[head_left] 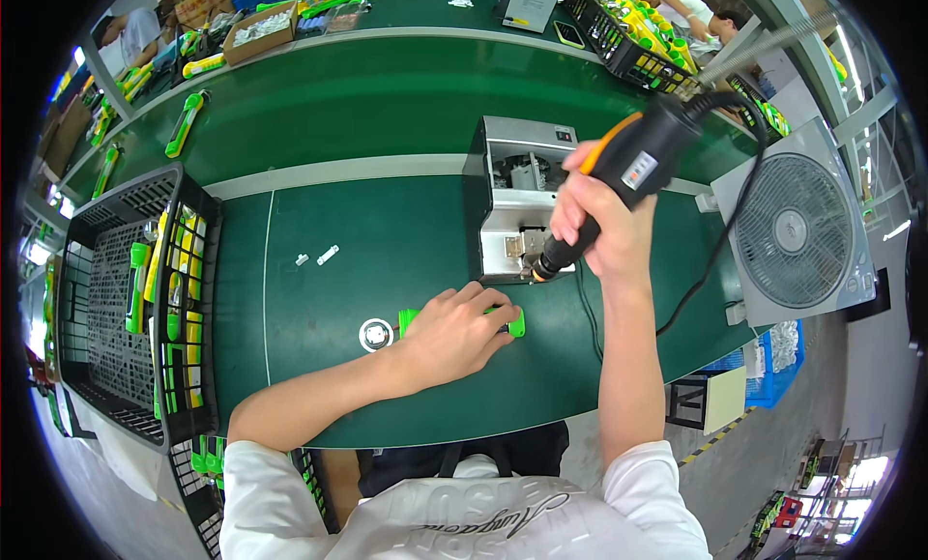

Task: The person assembles green electronic devices by hand, securing electronic components into a green device housing with screws using an electric screwdriver.

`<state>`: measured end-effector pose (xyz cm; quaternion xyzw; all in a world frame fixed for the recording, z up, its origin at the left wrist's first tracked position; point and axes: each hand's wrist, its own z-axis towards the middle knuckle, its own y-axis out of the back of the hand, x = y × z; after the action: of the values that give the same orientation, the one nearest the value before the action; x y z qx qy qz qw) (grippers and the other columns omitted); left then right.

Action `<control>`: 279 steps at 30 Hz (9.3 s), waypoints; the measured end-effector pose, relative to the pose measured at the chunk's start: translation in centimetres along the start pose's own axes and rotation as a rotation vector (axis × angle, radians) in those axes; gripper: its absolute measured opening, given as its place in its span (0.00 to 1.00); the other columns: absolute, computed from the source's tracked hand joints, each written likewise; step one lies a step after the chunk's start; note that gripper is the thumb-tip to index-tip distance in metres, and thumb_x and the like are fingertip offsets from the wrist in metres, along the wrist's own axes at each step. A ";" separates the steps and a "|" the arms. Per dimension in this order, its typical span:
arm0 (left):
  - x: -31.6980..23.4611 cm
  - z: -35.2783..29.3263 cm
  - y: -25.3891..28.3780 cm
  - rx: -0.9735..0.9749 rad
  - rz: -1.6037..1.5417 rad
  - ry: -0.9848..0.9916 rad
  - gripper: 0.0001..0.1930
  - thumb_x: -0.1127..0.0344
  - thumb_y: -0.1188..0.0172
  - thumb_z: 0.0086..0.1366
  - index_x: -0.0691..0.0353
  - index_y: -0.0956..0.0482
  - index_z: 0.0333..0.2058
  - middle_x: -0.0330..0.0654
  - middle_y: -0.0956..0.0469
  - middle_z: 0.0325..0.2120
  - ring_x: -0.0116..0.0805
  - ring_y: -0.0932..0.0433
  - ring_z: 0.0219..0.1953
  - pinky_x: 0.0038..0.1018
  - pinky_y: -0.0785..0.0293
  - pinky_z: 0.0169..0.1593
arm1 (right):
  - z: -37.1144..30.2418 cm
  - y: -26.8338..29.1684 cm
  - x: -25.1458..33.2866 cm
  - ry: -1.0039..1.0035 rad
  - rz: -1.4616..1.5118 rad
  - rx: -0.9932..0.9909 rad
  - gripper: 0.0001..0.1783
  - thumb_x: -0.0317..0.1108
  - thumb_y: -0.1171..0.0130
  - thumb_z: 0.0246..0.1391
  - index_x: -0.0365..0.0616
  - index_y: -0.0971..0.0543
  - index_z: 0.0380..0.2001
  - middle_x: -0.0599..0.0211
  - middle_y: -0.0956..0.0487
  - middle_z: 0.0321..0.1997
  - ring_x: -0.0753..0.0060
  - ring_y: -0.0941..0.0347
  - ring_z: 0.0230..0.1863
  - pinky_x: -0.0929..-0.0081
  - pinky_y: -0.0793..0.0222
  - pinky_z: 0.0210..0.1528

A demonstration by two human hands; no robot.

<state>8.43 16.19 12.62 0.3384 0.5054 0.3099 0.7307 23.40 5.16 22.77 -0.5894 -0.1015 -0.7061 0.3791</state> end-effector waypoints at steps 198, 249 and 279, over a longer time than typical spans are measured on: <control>4.1 -1.9 -0.5 -0.286 0.107 -0.301 0.14 0.65 0.31 0.46 0.58 0.22 0.32 0.34 0.21 0.41 0.30 0.23 0.36 0.27 0.29 0.34 | -8.8 -1.7 -4.9 0.209 0.067 0.201 0.10 0.20 0.43 0.49 0.37 0.32 0.33 0.65 0.28 0.18 0.78 0.30 0.18 0.80 0.32 0.22; 4.3 -1.7 -0.6 -0.251 0.047 -0.292 0.15 0.67 0.32 0.48 0.58 0.26 0.34 0.39 0.23 0.41 0.35 0.24 0.35 0.29 0.29 0.35 | -4.5 1.3 -2.1 0.517 -0.130 0.080 0.16 0.35 0.43 0.58 0.42 0.36 0.44 0.70 0.33 0.16 0.75 0.37 0.15 0.74 0.34 0.21; 3.9 -1.4 0.0 -0.219 0.006 -0.300 0.16 0.68 0.30 0.47 0.61 0.25 0.35 0.40 0.23 0.42 0.35 0.25 0.33 0.30 0.27 0.34 | 0.6 -0.4 0.2 0.040 -0.073 -0.070 0.05 0.24 0.43 0.48 0.34 0.27 0.29 0.68 0.30 0.14 0.78 0.34 0.13 0.78 0.37 0.17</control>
<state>8.25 19.50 10.21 0.3005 0.3531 0.3114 0.8295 23.57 5.66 23.28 -0.5838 -0.0907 -0.7344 0.3342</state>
